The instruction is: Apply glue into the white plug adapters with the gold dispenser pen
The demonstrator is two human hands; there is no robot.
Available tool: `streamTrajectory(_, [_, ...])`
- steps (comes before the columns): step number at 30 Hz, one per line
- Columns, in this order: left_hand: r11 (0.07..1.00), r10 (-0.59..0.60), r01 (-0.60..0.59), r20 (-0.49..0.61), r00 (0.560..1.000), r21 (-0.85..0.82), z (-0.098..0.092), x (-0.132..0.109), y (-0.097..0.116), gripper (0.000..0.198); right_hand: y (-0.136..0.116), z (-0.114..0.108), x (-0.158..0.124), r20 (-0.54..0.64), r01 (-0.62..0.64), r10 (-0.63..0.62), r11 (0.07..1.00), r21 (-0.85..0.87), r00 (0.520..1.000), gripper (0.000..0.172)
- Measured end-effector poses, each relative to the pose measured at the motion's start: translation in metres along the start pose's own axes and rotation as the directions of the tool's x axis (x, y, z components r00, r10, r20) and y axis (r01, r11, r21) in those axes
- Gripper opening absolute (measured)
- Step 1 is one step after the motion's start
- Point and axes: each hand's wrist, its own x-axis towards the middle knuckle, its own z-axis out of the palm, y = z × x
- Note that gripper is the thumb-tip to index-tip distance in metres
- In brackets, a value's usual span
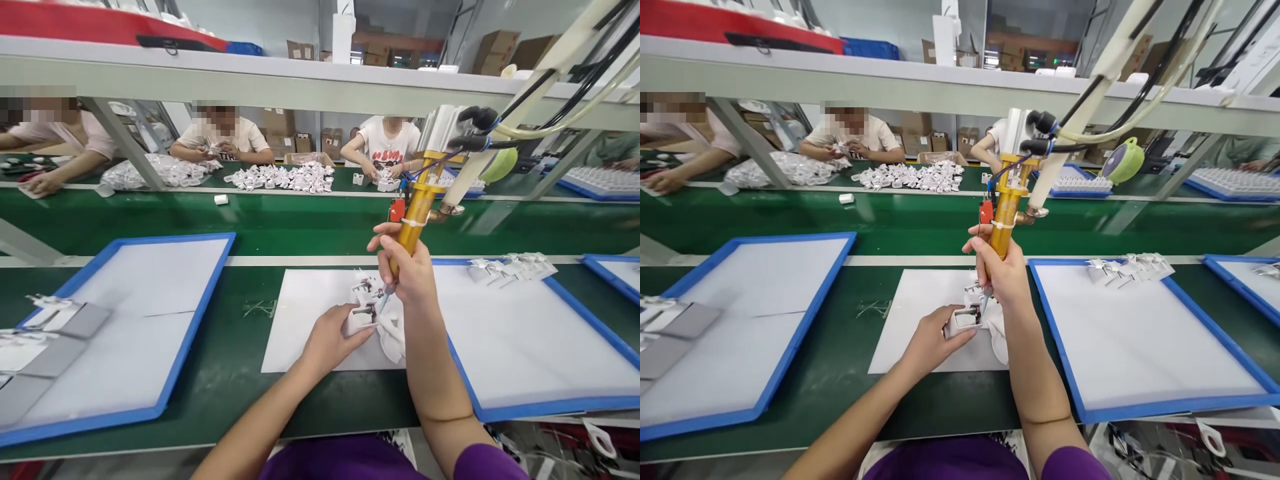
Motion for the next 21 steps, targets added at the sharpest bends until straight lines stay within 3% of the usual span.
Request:
streamTrajectory(8, [0.999,-0.011,0.012,-0.009,1.000,0.031,-0.009,0.001,0.020,0.040,-0.005,0.005,-0.003,-0.018,-0.025,0.024,0.999,-0.039,1.000,0.020])
streamTrajectory(12, [0.999,-0.027,0.026,0.008,1.000,0.039,-0.010,0.001,0.021,0.039,-0.005,0.006,-0.003,-0.053,-0.024,0.022,0.999,-0.049,0.998,0.027])
streamTrajectory(21, [0.994,-0.104,0.104,0.016,0.994,0.027,0.001,0.002,0.018,0.037,-0.004,0.004,-0.002,-0.009,0.026,-0.027,0.999,-0.034,1.000,0.023])
